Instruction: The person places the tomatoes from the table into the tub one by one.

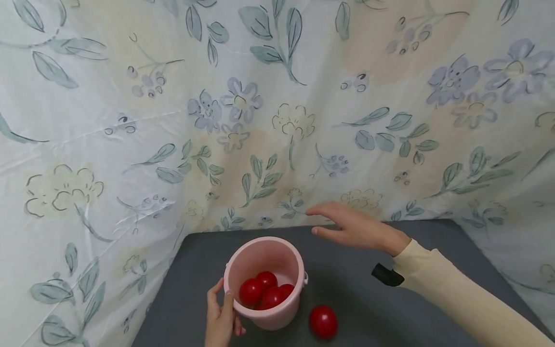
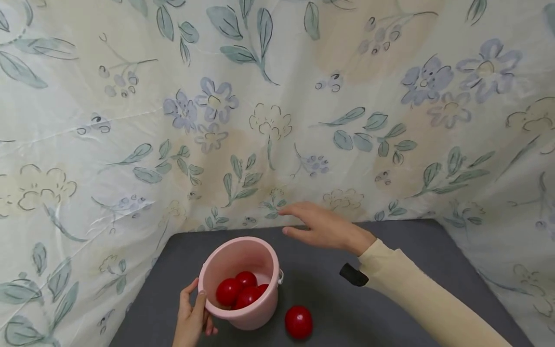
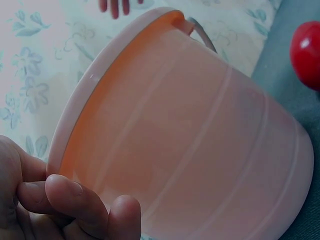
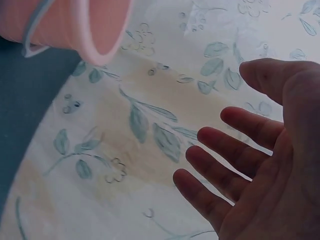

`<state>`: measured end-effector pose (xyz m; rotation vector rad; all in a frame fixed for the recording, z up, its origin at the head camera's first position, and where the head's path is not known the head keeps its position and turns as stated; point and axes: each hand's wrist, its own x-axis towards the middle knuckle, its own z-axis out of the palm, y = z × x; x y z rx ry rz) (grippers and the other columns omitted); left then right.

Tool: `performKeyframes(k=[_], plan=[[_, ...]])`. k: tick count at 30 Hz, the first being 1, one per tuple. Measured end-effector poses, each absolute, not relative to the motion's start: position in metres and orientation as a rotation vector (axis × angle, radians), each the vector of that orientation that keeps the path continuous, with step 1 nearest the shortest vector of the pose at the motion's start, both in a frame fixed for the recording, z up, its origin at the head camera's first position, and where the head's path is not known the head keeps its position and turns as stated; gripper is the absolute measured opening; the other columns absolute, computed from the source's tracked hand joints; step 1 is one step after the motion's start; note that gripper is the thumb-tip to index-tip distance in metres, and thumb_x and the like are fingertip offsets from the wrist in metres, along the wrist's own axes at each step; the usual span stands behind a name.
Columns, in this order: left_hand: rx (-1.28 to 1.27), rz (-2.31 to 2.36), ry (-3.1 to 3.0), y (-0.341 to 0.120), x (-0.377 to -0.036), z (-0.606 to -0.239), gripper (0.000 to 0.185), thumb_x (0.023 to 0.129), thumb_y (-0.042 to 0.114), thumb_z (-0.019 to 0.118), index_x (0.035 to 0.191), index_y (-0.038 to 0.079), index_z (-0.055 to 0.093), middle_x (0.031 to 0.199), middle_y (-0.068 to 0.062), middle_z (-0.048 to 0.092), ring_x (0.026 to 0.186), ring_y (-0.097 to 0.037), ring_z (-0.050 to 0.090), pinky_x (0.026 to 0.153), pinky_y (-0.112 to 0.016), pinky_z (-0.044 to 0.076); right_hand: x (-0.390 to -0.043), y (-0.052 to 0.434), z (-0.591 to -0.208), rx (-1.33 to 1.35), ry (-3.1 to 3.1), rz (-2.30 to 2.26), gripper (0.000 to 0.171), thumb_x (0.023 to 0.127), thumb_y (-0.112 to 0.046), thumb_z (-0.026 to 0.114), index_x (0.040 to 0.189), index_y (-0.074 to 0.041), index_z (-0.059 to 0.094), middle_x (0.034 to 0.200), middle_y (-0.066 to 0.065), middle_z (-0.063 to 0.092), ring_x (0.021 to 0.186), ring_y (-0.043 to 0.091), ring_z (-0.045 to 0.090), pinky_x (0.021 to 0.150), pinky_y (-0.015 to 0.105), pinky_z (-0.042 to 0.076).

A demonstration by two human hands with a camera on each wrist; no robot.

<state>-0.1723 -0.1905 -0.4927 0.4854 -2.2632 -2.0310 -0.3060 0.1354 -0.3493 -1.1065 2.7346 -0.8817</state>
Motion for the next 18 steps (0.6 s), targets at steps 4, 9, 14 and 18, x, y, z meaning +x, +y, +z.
performKeyframes(k=[4,9,14,18], plan=[[0.498,-2.027,-2.27,-0.191,-0.174,-0.491,0.052,0.11,0.024,0.036,0.155,0.012,0.012,0.054,-0.007,0.052,0.04,-0.015,0.05,0.05,-0.031,0.055,-0.301,0.14,-0.366,-1.119,2.733,-0.886,0.052,0.096,-0.045,0.066,0.144,-0.028,0.053,0.147,-0.005,0.054,0.136,0.02,0.051,0.108,0.05,0.049],[0.507,-2.02,-2.262,-0.191,-0.174,-0.491,0.052,0.111,0.024,0.036,0.155,0.012,0.012,0.054,-0.007,0.052,0.039,-0.015,0.049,0.05,-0.03,0.054,-0.294,0.143,-0.389,-1.043,2.712,-0.894,0.056,0.095,-0.056,0.062,0.146,-0.034,0.05,0.151,-0.007,0.05,0.141,0.021,0.047,0.108,0.05,0.049],[0.516,-2.028,-2.262,-0.19,-0.173,-0.493,0.051,0.111,0.025,0.036,0.155,0.013,0.013,0.053,-0.005,0.051,0.039,-0.015,0.049,0.05,-0.03,0.054,-0.283,0.147,-0.415,-1.029,2.738,-0.889,0.051,0.096,-0.05,0.064,0.144,-0.034,0.052,0.149,-0.008,0.05,0.137,0.018,0.05,0.102,0.044,0.054],[0.527,-2.032,-2.263,-0.19,-0.172,-0.493,0.051,0.11,0.025,0.036,0.155,0.014,0.013,0.053,-0.004,0.051,0.039,-0.015,0.049,0.05,-0.03,0.055,-0.272,0.149,-0.439,-1.072,2.758,-0.833,0.048,0.097,-0.05,0.063,0.141,-0.032,0.055,0.146,-0.007,0.053,0.132,0.016,0.054,0.101,0.042,0.055]])
